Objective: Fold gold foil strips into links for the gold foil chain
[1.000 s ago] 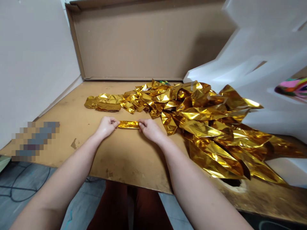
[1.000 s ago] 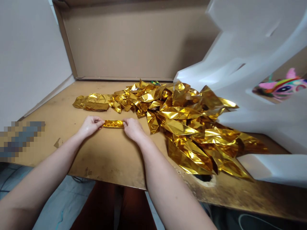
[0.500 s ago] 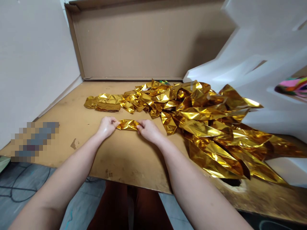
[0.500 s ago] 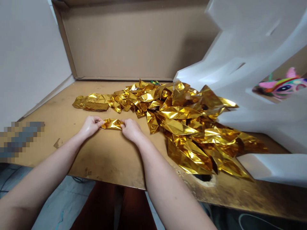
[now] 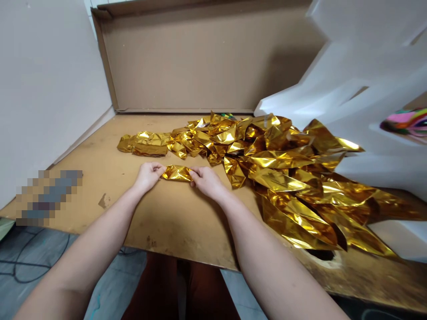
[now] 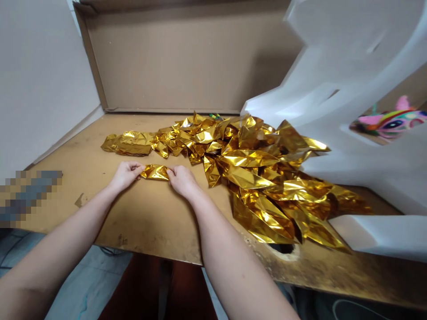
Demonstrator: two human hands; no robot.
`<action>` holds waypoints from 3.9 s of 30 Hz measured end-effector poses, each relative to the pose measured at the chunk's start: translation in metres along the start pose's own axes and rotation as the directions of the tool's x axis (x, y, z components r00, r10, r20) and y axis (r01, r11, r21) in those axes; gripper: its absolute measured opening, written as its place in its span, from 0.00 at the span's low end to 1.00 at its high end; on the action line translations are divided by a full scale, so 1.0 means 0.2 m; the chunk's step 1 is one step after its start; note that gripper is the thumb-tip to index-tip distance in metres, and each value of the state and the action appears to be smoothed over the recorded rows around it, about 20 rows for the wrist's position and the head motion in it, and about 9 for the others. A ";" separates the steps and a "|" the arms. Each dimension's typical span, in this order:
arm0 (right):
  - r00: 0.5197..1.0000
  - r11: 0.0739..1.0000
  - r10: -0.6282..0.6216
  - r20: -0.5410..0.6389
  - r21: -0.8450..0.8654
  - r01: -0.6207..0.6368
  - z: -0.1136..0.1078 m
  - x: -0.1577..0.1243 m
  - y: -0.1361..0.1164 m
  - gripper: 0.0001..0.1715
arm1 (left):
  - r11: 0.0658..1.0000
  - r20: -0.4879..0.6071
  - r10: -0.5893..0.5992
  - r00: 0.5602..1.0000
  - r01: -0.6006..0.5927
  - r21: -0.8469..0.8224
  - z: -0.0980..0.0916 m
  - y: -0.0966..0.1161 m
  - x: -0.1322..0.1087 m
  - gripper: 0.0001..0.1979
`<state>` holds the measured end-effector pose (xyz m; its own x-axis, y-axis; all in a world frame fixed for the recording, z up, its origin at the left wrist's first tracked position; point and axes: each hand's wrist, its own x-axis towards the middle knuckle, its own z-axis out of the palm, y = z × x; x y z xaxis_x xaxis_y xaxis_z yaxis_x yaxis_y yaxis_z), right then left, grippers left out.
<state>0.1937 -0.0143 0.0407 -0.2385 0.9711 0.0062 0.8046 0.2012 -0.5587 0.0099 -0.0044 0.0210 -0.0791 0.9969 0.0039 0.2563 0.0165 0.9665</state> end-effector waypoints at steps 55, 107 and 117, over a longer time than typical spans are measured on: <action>0.996 0.962 -0.034 -0.080 0.268 0.054 0.16 0.00 0.01 0.25 | 0.994 -0.022 0.082 0.996 -0.083 -0.073 -0.05 -0.07 0.00 0.22; 0.897 0.980 0.087 -0.432 -0.126 -0.156 -0.21 0.26 0.00 0.25 | 0.965 -0.092 -0.075 0.993 0.049 -0.258 0.03 -0.10 0.14 0.18; 0.919 0.861 -0.379 -0.110 -0.406 0.307 0.09 0.36 -0.30 0.18 | 0.887 -0.252 -0.157 0.955 0.024 -0.462 -0.01 -0.07 0.17 0.16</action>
<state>0.1190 0.0417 0.0592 -0.4646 0.8300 0.3087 0.8401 0.5233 -0.1428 0.0026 0.0288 0.0087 -0.3581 0.9300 -0.0833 -0.2198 0.0028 0.9755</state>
